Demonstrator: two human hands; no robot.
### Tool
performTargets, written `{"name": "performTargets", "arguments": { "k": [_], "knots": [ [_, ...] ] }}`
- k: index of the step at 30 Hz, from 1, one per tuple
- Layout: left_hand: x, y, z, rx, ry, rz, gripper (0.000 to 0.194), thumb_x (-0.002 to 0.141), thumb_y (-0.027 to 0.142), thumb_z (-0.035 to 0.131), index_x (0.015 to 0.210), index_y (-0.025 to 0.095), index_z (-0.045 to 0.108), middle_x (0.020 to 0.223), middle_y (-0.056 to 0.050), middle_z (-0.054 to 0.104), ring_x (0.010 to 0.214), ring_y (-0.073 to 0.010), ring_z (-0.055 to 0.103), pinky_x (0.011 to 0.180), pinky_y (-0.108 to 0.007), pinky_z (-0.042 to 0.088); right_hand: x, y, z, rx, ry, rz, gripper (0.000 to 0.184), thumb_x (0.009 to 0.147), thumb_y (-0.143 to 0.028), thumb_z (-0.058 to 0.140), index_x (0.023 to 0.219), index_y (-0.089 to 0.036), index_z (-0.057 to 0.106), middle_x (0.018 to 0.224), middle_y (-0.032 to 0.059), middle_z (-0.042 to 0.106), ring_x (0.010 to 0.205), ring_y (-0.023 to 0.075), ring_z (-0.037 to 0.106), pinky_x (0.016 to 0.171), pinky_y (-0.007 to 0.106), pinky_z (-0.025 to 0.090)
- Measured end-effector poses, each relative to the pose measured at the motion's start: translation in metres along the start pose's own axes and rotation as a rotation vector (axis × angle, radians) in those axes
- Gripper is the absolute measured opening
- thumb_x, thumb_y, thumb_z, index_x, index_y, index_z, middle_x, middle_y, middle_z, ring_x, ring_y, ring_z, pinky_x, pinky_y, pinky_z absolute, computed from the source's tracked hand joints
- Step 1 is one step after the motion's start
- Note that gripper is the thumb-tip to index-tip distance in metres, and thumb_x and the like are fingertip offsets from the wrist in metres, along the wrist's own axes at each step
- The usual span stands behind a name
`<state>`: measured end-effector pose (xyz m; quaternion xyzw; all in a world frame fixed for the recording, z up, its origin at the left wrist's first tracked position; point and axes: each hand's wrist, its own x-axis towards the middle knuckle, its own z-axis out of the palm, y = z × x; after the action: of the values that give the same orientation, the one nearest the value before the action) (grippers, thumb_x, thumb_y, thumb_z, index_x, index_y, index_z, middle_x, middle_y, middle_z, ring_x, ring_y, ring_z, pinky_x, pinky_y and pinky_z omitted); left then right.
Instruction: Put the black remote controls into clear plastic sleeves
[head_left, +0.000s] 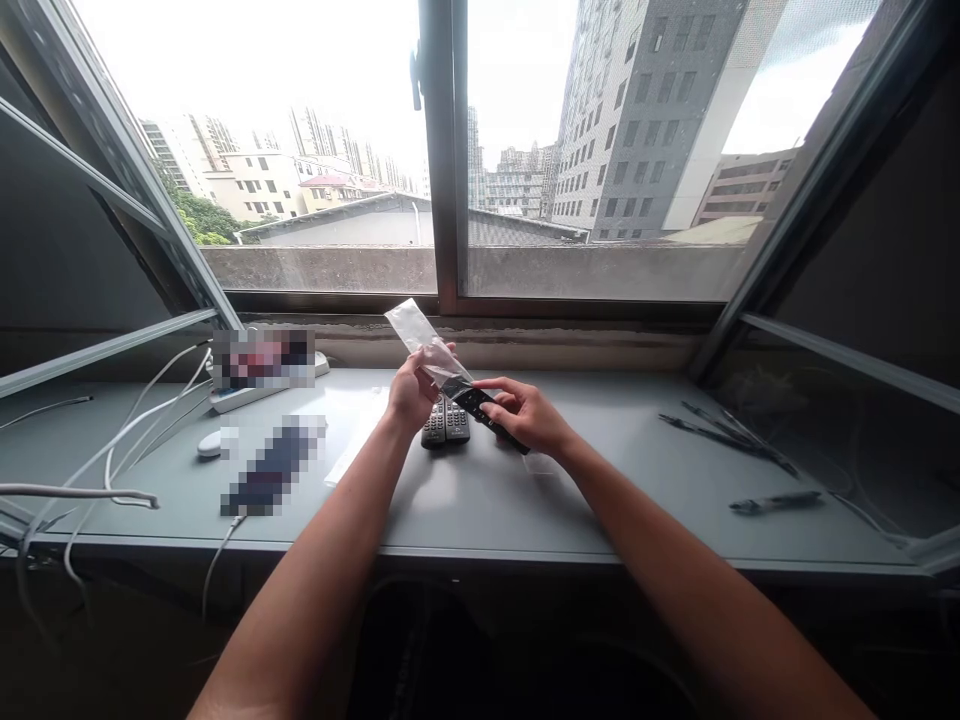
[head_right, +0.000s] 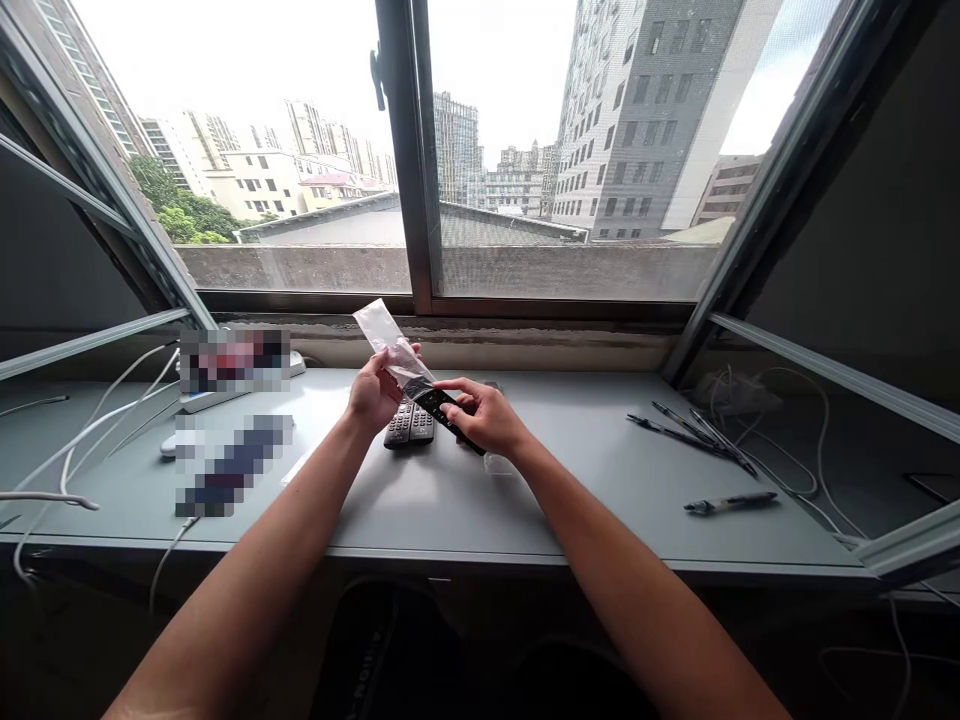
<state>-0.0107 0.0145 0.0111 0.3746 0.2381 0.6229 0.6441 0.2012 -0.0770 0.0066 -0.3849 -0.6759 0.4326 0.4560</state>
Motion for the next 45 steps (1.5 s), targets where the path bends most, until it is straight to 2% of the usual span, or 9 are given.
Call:
{"name": "performTargets", "arguments": {
  "k": [8, 14, 17, 23, 26, 30, 35, 40, 45],
  "knots": [
    [-0.003, -0.003, 0.0, 0.087, -0.078, -0.002, 0.04, 0.09, 0.034, 0.082, 0.124, 0.013, 0.075, 0.125, -0.016, 0.081, 0.111, -0.0267, 0.079, 0.09, -0.033, 0.064, 0.003, 0.004, 0.0, -0.067, 0.12, 0.005, 0.082, 0.096, -0.037, 0.073, 0.171, -0.024, 0.042, 0.085, -0.0011, 0.075, 0.057, 0.015, 0.066, 0.056, 0.028, 0.061],
    [-0.009, -0.014, 0.004, 0.189, -0.294, -0.1, 0.052, 0.084, 0.029, 0.093, 0.13, 0.013, 0.075, 0.126, -0.019, 0.08, 0.108, -0.0286, 0.08, 0.097, -0.038, 0.063, 0.006, 0.008, 0.001, -0.084, 0.203, 0.024, 0.079, 0.096, -0.038, 0.073, 0.167, -0.019, 0.045, 0.098, 0.0049, 0.078, 0.071, 0.0179, 0.071, 0.062, 0.028, 0.062],
    [-0.005, -0.014, 0.002, 0.155, -0.208, -0.046, 0.051, 0.082, 0.028, 0.094, 0.126, 0.013, 0.075, 0.122, -0.018, 0.081, 0.106, -0.0275, 0.08, 0.096, -0.037, 0.063, 0.007, 0.006, 0.0, -0.066, 0.192, 0.04, 0.074, 0.096, -0.041, 0.076, 0.162, -0.019, 0.051, 0.101, 0.0061, 0.079, 0.07, 0.0177, 0.073, 0.06, 0.027, 0.061],
    [0.006, -0.006, -0.005, 0.034, 0.042, 0.15, 0.036, 0.085, 0.024, 0.091, 0.114, 0.015, 0.073, 0.121, -0.014, 0.082, 0.111, -0.0233, 0.079, 0.099, -0.035, 0.063, 0.009, 0.007, -0.005, -0.073, 0.187, 0.098, 0.034, 0.092, -0.045, 0.081, 0.111, -0.016, 0.079, 0.081, 0.0052, 0.076, 0.056, 0.0139, 0.066, 0.044, 0.022, 0.047],
    [0.003, -0.007, -0.002, 0.048, 0.004, 0.146, 0.038, 0.083, 0.026, 0.093, 0.113, 0.014, 0.075, 0.122, -0.014, 0.081, 0.11, -0.0238, 0.079, 0.099, -0.035, 0.063, 0.01, 0.009, -0.006, 0.04, 0.178, 0.13, 0.039, 0.09, -0.046, 0.084, 0.111, -0.014, 0.077, 0.069, 0.0033, 0.073, 0.048, 0.0118, 0.059, 0.042, 0.022, 0.044],
    [-0.006, -0.014, 0.006, 0.116, -0.114, 0.096, 0.042, 0.079, 0.029, 0.097, 0.113, 0.013, 0.078, 0.125, -0.016, 0.081, 0.113, -0.0257, 0.078, 0.103, -0.037, 0.06, 0.013, 0.01, -0.004, 0.181, 0.196, 0.131, 0.039, 0.086, -0.045, 0.09, 0.106, -0.014, 0.076, 0.081, 0.0081, 0.078, 0.053, 0.0138, 0.067, 0.042, 0.022, 0.047],
    [-0.01, -0.016, 0.008, 0.181, -0.211, -0.011, 0.046, 0.074, 0.028, 0.101, 0.112, 0.014, 0.078, 0.128, -0.016, 0.079, 0.112, -0.0271, 0.077, 0.107, -0.04, 0.057, 0.015, 0.01, -0.001, 0.304, 0.217, 0.12, 0.033, 0.085, -0.037, 0.094, 0.102, -0.016, 0.074, 0.086, 0.0074, 0.078, 0.066, 0.0194, 0.078, 0.053, 0.027, 0.062],
    [-0.005, -0.01, 0.004, 0.114, -0.132, 0.025, 0.044, 0.087, 0.042, 0.091, 0.12, 0.017, 0.074, 0.132, -0.015, 0.078, 0.117, -0.0275, 0.077, 0.098, -0.037, 0.061, 0.015, 0.013, -0.001, 0.298, 0.221, 0.155, 0.03, 0.089, -0.032, 0.091, 0.105, -0.017, 0.072, 0.092, 0.0079, 0.079, 0.067, 0.0196, 0.079, 0.06, 0.032, 0.068],
    [0.002, -0.006, -0.002, 0.029, -0.033, 0.118, 0.027, 0.097, 0.029, 0.08, 0.121, 0.019, 0.071, 0.136, -0.012, 0.077, 0.118, -0.0249, 0.076, 0.095, -0.034, 0.063, 0.012, 0.01, -0.003, 0.328, 0.129, 0.149, 0.043, 0.086, -0.028, 0.093, 0.121, -0.018, 0.071, 0.1, 0.0101, 0.082, 0.083, 0.0249, 0.084, 0.07, 0.035, 0.07]
  ]
}}
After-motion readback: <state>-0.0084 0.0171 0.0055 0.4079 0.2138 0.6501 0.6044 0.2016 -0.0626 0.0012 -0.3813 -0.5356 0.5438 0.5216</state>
